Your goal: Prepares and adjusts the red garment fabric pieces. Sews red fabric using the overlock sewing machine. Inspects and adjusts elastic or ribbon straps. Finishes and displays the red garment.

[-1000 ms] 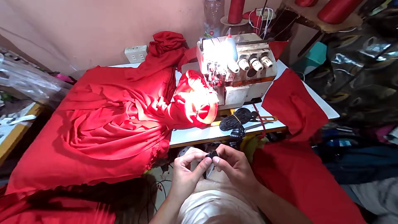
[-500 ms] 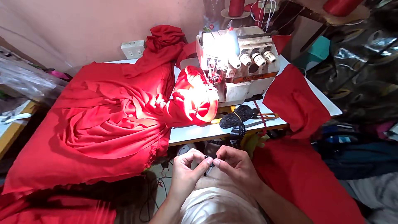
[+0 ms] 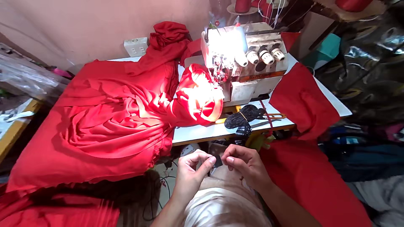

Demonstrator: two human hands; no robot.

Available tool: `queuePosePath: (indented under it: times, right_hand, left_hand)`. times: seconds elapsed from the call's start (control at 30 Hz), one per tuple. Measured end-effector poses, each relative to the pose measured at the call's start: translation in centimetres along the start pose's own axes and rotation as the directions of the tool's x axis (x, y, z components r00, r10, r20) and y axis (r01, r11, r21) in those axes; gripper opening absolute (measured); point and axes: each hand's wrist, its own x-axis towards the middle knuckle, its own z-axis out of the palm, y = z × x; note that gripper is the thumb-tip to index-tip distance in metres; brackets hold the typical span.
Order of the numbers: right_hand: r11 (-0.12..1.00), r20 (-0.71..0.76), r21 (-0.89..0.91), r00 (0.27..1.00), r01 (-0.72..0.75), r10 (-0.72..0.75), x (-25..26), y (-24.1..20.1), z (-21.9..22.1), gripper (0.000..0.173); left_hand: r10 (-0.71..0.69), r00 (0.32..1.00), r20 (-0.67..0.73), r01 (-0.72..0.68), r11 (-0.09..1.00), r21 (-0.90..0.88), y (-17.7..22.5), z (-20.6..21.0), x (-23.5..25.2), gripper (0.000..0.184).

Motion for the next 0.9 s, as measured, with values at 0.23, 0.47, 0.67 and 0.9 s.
queuePosePath:
  times: [0.23,0.47,0.67,0.9]
  right_hand:
    - [0.999,0.027,-0.044,1.0,0.012,-0.011,0.11,0.09,0.07,0.016]
    - [0.997,0.031,-0.073,0.999,0.023,-0.021,0.15,0.18,0.24,0.012]
    - [0.99,0.01,-0.133,0.999,0.04,-0.039,0.3,0.32,0.31,0.011]
    - [0.989,-0.008,-0.144,0.999,0.046,-0.048,0.25,0.4,0.33,0.012]
  left_hand:
    - [-0.032,0.999,-0.011,0.032,0.999,-0.026,-0.18,0.17,-0.05,0.007]
    - [-0.022,0.999,-0.032,0.022,1.0,-0.009,-0.28,0.38,-0.09,0.007]
    - [-0.007,0.999,-0.04,0.008,1.0,0.023,-0.45,0.53,-0.08,0.008]
    - [0.027,0.999,-0.025,-0.026,0.999,0.027,-0.58,0.5,-0.19,0.007]
